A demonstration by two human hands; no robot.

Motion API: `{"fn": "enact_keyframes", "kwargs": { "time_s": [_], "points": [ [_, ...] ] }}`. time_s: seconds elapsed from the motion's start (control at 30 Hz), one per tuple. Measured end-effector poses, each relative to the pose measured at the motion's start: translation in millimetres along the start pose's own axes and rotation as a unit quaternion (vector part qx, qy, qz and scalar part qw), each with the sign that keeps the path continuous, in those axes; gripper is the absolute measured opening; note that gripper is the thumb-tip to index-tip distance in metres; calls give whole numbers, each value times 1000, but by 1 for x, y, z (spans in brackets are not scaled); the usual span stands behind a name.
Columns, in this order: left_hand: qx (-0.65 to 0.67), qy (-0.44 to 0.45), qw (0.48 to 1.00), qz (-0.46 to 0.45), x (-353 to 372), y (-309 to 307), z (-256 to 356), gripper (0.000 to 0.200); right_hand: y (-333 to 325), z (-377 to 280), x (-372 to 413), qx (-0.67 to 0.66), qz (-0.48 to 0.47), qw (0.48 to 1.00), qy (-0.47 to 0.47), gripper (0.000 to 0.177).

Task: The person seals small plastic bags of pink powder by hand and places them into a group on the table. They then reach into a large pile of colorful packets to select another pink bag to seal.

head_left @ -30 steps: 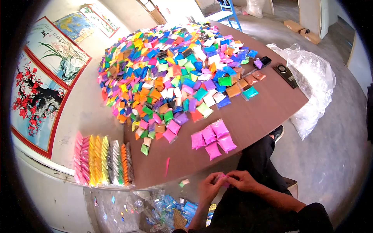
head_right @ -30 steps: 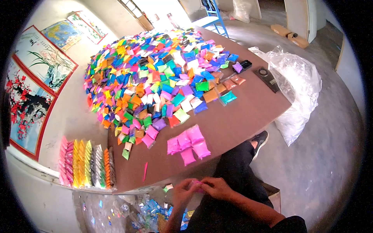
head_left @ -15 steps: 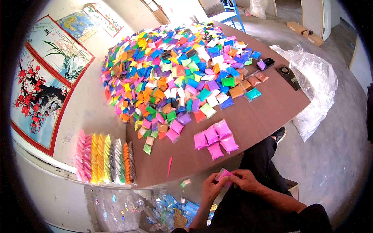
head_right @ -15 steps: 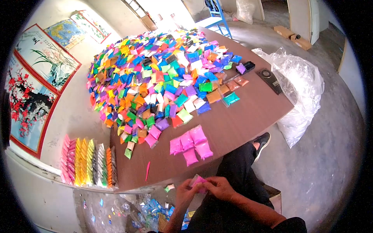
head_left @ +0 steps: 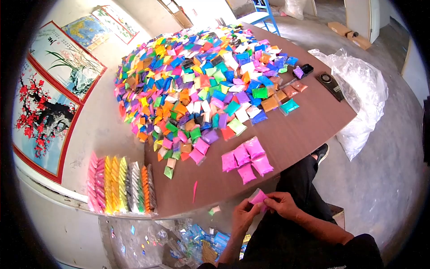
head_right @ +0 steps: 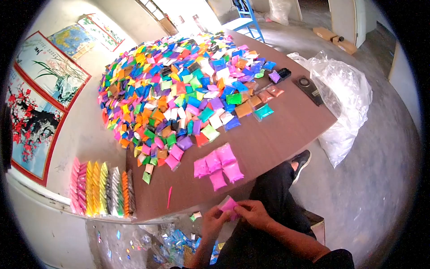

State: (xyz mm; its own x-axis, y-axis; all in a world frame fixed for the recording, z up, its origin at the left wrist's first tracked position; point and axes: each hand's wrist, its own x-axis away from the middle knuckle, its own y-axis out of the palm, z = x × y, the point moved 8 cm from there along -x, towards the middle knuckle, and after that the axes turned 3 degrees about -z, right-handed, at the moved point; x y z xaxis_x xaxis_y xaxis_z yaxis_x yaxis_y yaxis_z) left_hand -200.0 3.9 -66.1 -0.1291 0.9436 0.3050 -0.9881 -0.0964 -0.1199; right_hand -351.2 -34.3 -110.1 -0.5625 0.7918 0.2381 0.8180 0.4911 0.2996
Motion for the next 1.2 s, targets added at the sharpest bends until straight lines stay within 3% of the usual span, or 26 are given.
{"fn": "enact_keyframes", "kwargs": {
  "time_s": [0.2,0.3,0.43,0.47,0.53,0.67,0.8,0.87,0.93,1.2],
  "points": [
    [23,-3,999,32,-4,0,-23,22,1,-5,2,-2,-1,1000,14,30],
    [-55,71,996,-8,-1,4,11,21,3,1,-2,-39,-5,999,-3,31],
    [-113,-14,993,-33,-1,-1,-7,21,-3,4,-6,-13,29,999,-33,34],
    [-112,-27,993,-40,-2,4,-10,21,-8,3,-5,33,51,997,-36,34],
    [31,1,999,-20,-1,14,-14,25,-11,1,-5,20,60,998,-23,34],
    [16,-14,999,-37,2,12,-18,25,-6,12,-5,-51,44,997,-25,24],
    [-28,-19,998,-47,6,10,-7,25,-7,4,-5,-63,65,995,-44,29],
    [-47,-30,997,-51,6,12,-11,25,-4,8,-8,-75,31,996,-49,25],
    [24,-26,998,-51,6,13,-15,26,-5,5,-6,-80,45,994,-56,24],
    [24,3,999,-42,2,16,-18,27,-2,2,-5,-98,44,993,-56,20]
  ]
}}
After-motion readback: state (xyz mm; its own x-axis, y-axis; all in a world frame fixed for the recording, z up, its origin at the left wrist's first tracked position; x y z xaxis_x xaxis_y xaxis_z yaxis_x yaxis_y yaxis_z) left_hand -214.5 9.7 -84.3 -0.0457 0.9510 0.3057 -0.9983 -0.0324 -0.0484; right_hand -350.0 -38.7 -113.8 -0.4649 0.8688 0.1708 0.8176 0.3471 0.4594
